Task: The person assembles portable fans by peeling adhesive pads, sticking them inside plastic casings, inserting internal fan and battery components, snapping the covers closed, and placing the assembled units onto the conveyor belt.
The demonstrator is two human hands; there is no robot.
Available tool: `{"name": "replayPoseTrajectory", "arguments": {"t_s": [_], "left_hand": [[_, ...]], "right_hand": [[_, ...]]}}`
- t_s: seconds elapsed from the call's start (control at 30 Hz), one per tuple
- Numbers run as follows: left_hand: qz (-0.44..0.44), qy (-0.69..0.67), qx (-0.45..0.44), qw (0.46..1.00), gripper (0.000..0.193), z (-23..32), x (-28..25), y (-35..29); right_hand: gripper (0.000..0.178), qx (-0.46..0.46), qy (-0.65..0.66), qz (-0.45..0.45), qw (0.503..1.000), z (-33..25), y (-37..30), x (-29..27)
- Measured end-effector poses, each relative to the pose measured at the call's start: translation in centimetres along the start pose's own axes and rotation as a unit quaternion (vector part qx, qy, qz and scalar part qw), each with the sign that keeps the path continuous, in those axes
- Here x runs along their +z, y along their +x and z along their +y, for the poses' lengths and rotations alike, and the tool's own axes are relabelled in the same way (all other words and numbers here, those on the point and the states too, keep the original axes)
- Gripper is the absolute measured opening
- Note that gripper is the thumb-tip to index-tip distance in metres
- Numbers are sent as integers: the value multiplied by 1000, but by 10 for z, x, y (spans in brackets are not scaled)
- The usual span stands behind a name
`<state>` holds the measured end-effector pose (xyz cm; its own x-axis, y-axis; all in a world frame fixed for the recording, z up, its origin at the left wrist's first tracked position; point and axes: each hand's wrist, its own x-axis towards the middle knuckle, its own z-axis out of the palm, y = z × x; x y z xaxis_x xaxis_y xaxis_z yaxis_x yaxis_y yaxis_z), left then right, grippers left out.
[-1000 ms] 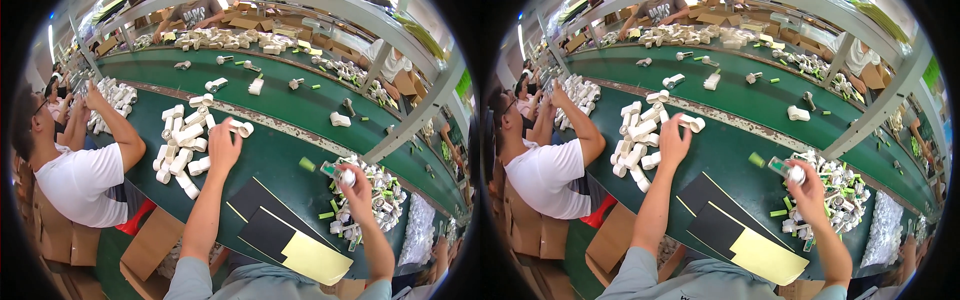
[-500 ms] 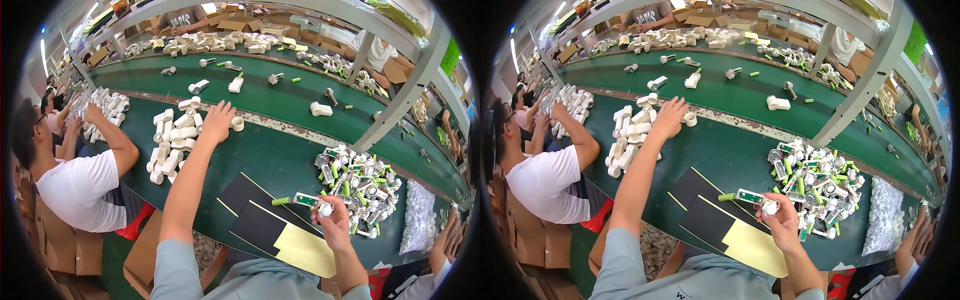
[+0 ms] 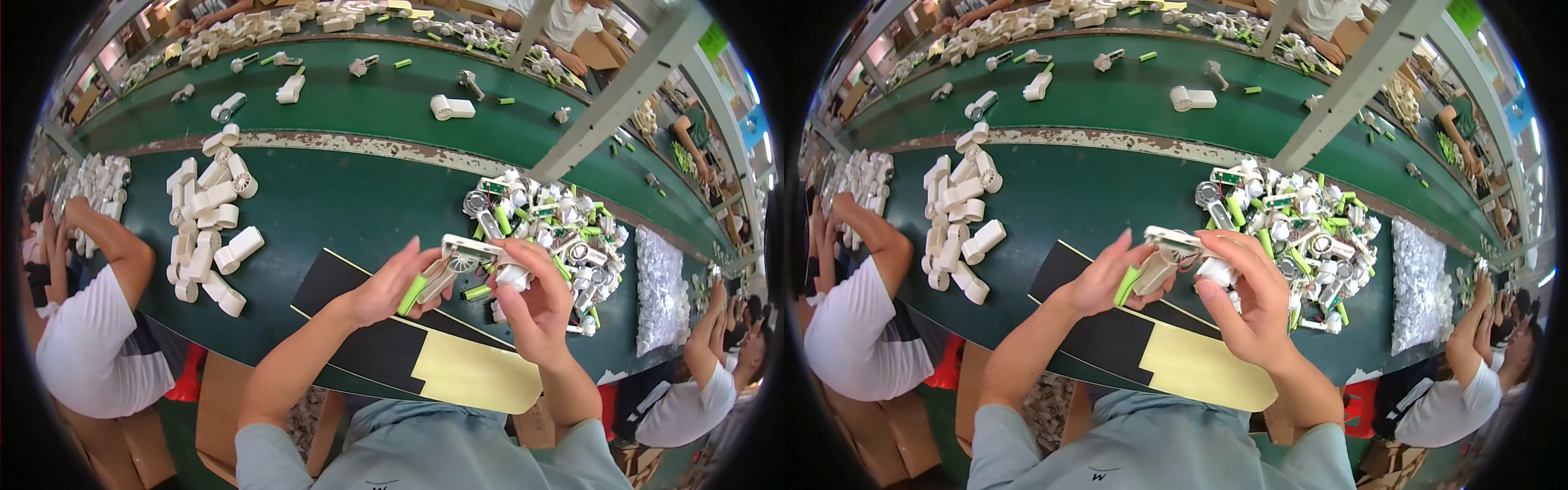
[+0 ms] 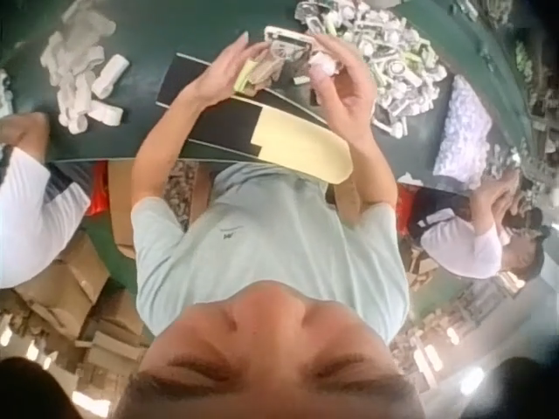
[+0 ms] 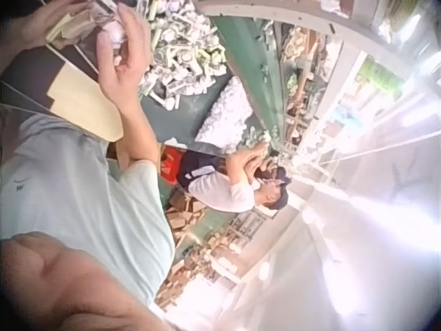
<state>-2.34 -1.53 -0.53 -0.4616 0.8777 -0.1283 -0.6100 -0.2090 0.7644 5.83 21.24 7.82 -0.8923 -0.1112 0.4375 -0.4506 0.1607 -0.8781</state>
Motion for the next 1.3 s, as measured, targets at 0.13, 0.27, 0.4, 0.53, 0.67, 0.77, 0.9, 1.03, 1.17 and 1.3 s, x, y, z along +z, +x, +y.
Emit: {"name": "replayPoseTrajectory", "arguments": {"t_s": [0.13, 0.27, 0.4, 0.53, 0.67, 0.77, 0.9, 1.03, 1.17, 1.3], "left_hand": [[40, 8, -16, 999, 65, -6, -2, -8], [46, 70, -6, 996, 60, -8, 0, -13], [87, 265, 34, 960, 54, -8, 10, -11], [71, 164, -50, 983, 49, -10, 5, -9], [59, 43, -23, 997, 36, -19, -8, -5], [83, 74, 9, 994, 42, -25, -5, 2], [124, 131, 29, 983, 49, -31, -2, 1], [134, 178, 55, 973, 49, -31, -1, 1], [151, 221, 44, 963, 49, -30, 2, -1], [137, 310, 103, 935, 48, -32, 0, -1]], "right_hand": [[40, -50, -158, 25, 986, 10, -4, -7], [38, -102, -243, 23, 964, 13, -8, -10], [40, -139, -274, -4, 952, 19, -12, -12], [40, -120, -357, 34, 926, 42, -4, -7], [44, -113, -427, 69, 895, 36, -19, 15], [36, -74, -298, -92, 947, 24, -67, 42], [35, -2, -225, -179, 958, 22, -121, 77], [34, -5, -275, -174, 945, 15, -125, 80], [33, 36, -216, -192, 957, 18, -120, 73], [24, 166, -55, -248, 953, 7, -106, 36]]}}
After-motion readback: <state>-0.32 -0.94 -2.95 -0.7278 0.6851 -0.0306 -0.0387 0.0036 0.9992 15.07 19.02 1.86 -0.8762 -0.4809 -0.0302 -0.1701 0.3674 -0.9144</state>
